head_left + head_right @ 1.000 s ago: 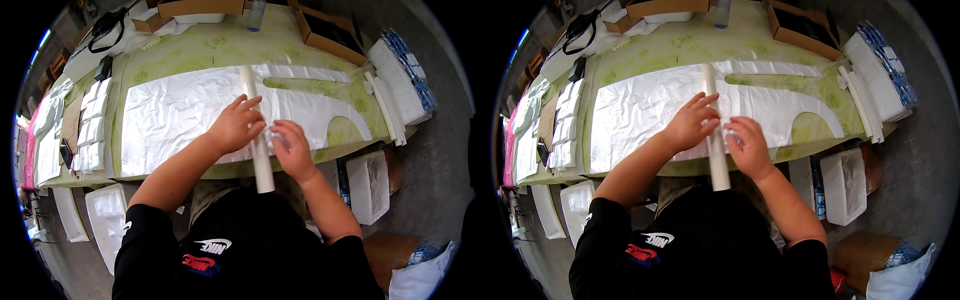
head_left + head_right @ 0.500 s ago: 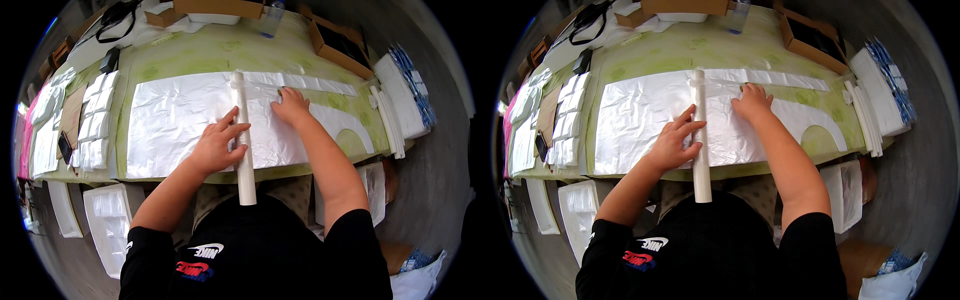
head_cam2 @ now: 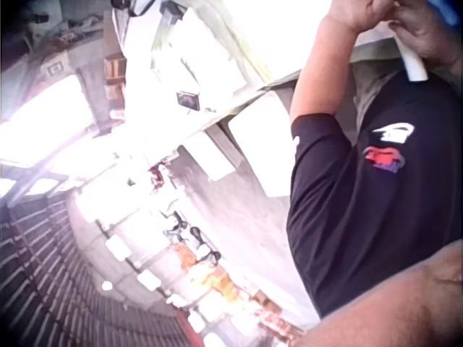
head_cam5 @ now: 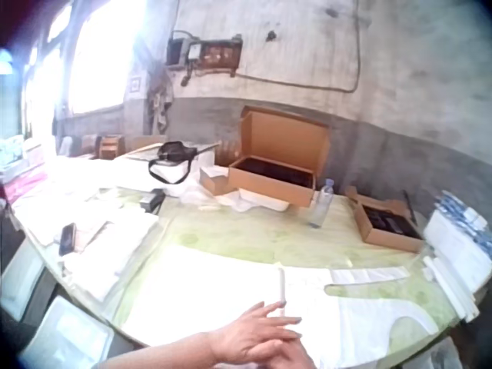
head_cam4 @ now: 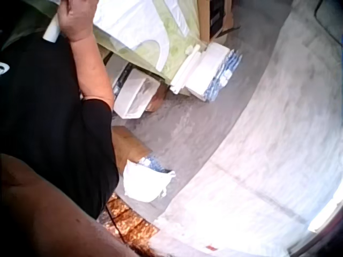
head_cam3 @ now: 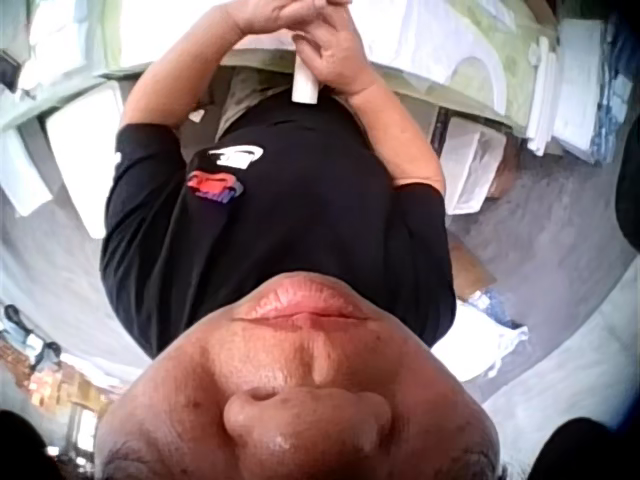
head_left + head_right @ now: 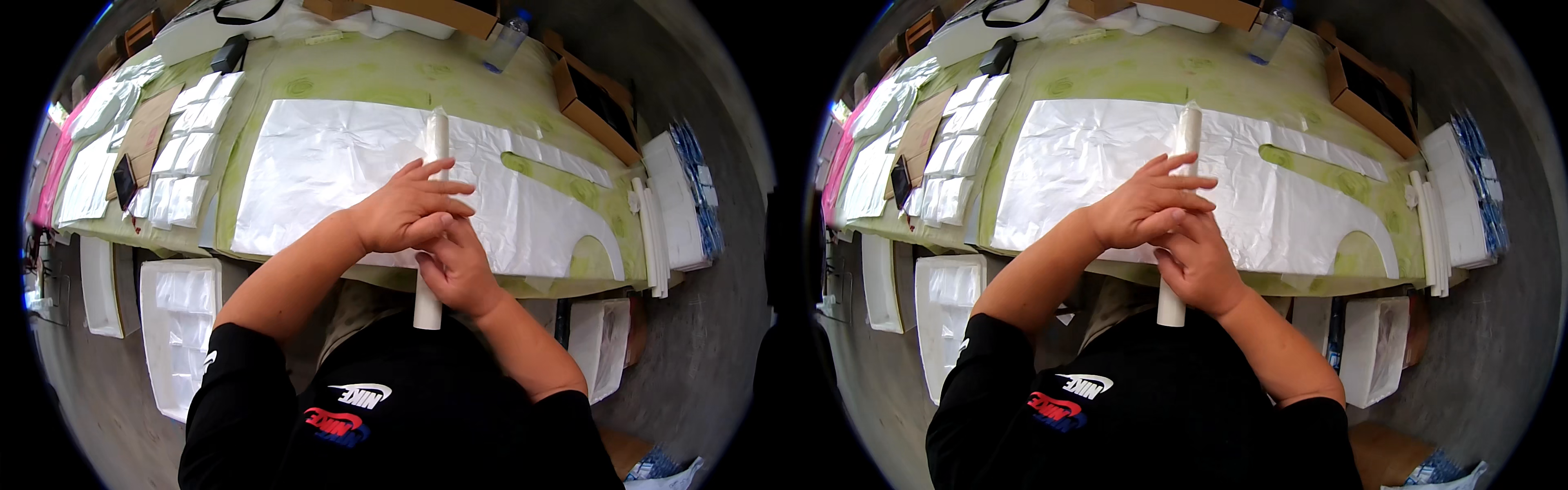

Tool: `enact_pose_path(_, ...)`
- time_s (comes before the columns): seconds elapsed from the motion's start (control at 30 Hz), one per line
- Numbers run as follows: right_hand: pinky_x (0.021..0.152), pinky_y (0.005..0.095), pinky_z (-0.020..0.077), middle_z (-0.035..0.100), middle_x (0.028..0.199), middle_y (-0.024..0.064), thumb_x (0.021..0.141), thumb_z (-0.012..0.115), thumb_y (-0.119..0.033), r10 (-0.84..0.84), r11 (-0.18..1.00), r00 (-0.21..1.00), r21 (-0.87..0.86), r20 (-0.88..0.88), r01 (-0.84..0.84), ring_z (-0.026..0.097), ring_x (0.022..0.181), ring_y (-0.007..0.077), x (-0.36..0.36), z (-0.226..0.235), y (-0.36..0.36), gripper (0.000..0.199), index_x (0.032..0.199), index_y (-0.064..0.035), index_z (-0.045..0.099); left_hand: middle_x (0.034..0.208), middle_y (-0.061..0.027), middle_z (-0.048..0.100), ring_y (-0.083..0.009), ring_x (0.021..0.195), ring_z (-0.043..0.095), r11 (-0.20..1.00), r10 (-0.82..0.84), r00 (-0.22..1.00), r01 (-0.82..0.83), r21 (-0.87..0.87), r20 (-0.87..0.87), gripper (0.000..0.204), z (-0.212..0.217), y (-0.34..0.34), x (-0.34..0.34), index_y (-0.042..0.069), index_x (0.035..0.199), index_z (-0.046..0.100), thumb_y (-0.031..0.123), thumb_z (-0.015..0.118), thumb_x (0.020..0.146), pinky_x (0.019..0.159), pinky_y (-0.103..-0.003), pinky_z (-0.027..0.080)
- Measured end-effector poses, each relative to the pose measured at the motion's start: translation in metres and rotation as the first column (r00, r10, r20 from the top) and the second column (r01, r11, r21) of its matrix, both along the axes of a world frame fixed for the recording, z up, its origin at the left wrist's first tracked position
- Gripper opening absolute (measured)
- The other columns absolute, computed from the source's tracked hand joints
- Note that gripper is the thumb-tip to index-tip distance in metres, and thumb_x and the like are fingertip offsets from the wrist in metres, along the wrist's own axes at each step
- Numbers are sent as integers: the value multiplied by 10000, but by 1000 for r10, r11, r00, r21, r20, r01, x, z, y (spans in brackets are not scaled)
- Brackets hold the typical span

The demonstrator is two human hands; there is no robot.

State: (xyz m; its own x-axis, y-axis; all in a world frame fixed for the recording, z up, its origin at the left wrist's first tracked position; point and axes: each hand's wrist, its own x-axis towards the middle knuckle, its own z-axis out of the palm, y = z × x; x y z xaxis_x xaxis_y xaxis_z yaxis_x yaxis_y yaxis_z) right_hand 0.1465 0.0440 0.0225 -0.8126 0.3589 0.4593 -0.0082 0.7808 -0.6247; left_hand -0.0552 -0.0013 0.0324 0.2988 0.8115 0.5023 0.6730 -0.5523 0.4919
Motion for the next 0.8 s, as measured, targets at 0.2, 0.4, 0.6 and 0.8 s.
enact_pose_path(0.2,1075,553,427,645,1181,149,811,742,-70,133,990,990,52,-46,-130,534,1283,416,11,-6,-22,208,1016,-70,708,1327,-134,644,-409,1419,420,991,99,973,-77,-111,209,305,-29,-18,-32,73,1133,683,299,534,993,1188,-519,291)
enact_pose_path(0.4,1051,494,441,675,1105,104,821,751,-91,307,946,951,-98,-23,-308,600,1161,355,-32,0,-44,178,992,-73,703,1460,-67,590,-353,1521,314,986,9,999,-15,-165,-37,453,8,-32,-22,159,1274,697,474,539,989,1227,-615,112)
enact_pose_path(0.6,1047,513,474,698,1017,71,797,775,-64,324,945,941,-1,-100,-326,652,1087,305,2,4,-48,209,997,-94,722,1180,-38,726,-334,1361,523,744,648,714,-667,24,-266,192,-1,-82,-61,134,1015,744,207,790,843,1173,-602,282)
enact_pose_path(0.8,1029,501,497,711,981,73,800,772,-59,264,960,955,-56,-134,-273,674,1040,306,14,-6,-45,200,993,-93,730,1595,-177,385,-395,1467,363,616,721,624,-776,-133,-299,715,18,-99,-62,107,1532,423,317,709,912,1222,-462,282)
